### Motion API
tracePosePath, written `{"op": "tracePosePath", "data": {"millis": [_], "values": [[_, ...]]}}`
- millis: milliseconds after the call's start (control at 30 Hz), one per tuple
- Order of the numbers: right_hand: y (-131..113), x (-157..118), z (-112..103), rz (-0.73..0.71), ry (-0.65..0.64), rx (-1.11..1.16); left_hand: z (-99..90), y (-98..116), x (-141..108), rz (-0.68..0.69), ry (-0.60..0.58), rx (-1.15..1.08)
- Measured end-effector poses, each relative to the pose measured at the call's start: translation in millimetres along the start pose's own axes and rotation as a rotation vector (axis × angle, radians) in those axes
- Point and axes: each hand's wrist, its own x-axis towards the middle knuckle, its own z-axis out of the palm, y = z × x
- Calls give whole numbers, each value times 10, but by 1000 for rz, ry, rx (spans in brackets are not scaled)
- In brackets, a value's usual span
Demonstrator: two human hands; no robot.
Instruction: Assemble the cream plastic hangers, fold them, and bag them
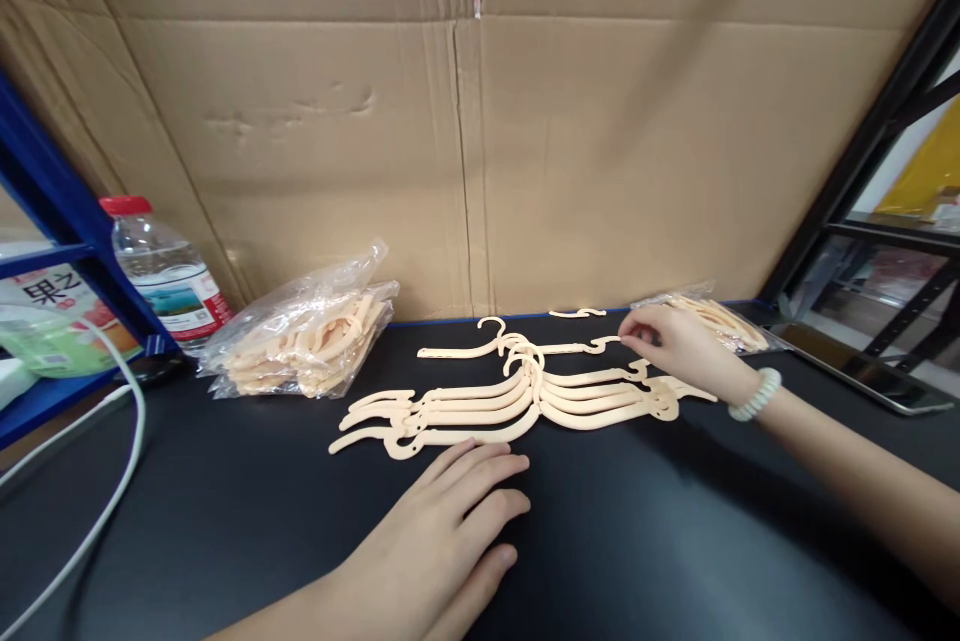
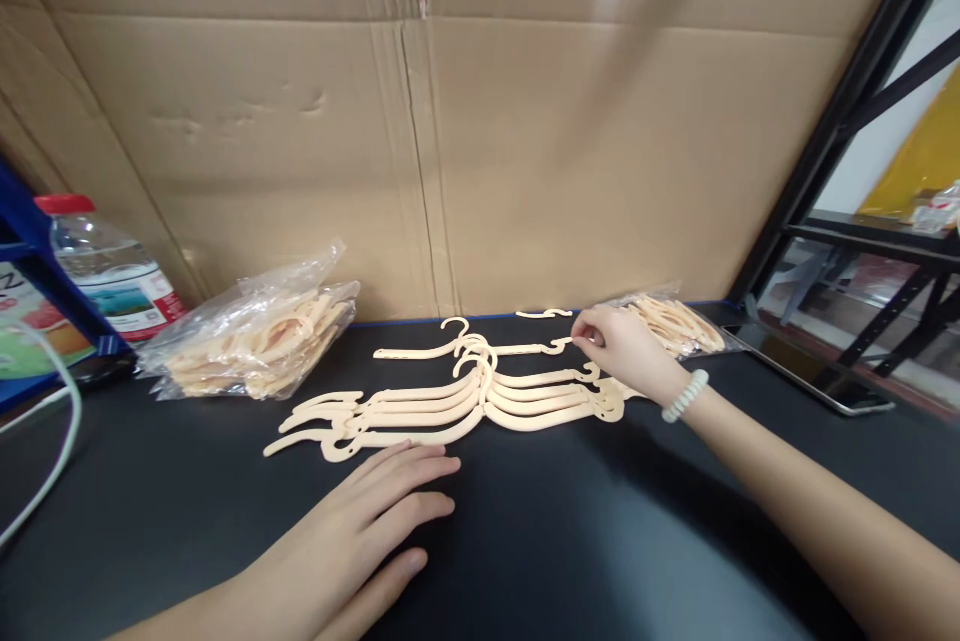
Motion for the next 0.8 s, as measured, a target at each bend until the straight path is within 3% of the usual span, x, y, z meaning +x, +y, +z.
{"op": "tracePosePath", "data": {"millis": [200, 400, 567, 800], "values": [[163, 514, 105, 57, -106, -83, -14, 28, -2, 20, 17, -26], [272, 898, 350, 185, -242, -195, -32, 52, -13, 30, 10, -23], [284, 924, 484, 252, -267, -196, -70, 46, -9, 53, -26, -9], [377, 823, 434, 321, -274, -42, -109, 53, -7, 72, -39, -42]]}}
